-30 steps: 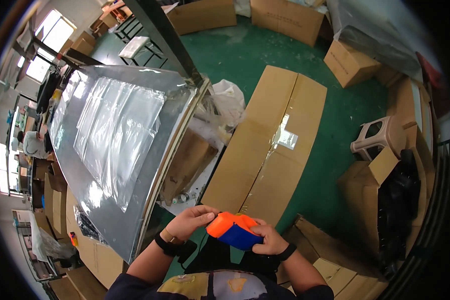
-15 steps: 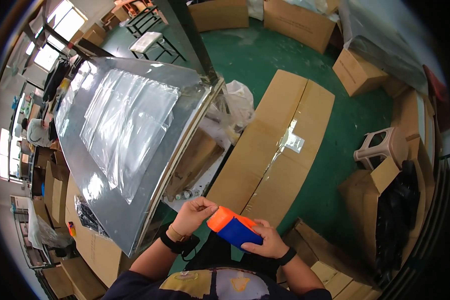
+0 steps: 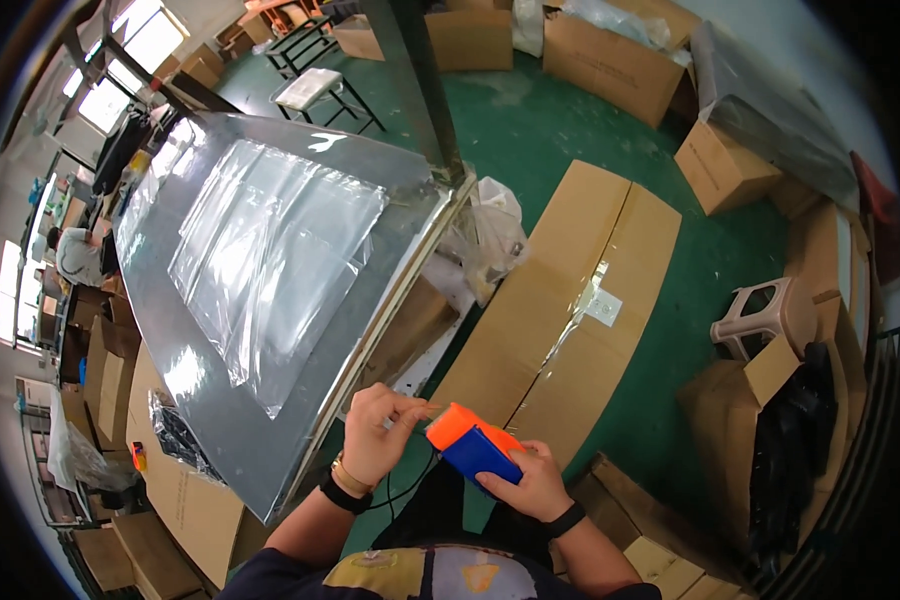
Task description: Opening cardboard boxes with a utility knife and inspecting contents in a warehouse.
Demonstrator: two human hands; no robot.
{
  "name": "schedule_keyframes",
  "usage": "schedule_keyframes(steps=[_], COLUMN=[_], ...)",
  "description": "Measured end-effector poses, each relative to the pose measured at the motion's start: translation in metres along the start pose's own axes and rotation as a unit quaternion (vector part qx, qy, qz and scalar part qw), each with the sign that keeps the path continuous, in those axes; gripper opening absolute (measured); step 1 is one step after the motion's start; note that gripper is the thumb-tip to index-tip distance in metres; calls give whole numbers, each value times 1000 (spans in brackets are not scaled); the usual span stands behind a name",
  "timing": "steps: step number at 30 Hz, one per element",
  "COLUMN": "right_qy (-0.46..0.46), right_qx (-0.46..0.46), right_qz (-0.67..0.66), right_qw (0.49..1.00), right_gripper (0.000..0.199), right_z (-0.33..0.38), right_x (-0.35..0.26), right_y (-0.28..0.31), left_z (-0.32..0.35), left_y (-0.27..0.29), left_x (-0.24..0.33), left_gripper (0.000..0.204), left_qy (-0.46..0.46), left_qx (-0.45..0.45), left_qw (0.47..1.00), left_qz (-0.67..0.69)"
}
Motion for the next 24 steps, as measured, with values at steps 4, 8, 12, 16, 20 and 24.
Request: schedule_keyframes(steps=[4, 8, 12, 16, 20, 24], right_qy=[64, -250, -188, -95, -71, -51], right_qx=[88, 57, 71, -30, -131, 14], right_qz=[65, -365, -188, 144, 260, -271], right_qw=[992, 895, 961, 985, 954, 961], right_gripper=[36, 37, 41, 43, 39, 36], right_z=[-19, -46, -74, -138, -213, -287], right_x=[-7, 25, 55, 38, 67, 141], right_y=[-14, -46, -65, -92, -163, -236], left_z=[8, 15, 6, 17, 30, 37], left_y=[0, 14, 42, 79, 98, 96], left_x=[11, 27, -12, -103, -151, -154], left_gripper=[11, 14, 10, 9, 12, 24], left_qy=[-188, -242, 22, 238, 266, 148], left_qx=[20, 46, 66, 127, 109, -27], left_qw=[972, 963, 996, 901, 910, 982], left_qz=[-139, -107, 47, 340, 298, 114])
Point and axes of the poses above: each hand's wrist, its own z-axis away from the middle knuckle, its own y-axis out of the back of the hand, x = y × z, the point moved 4 cm from there along -z, towards the middle knuckle
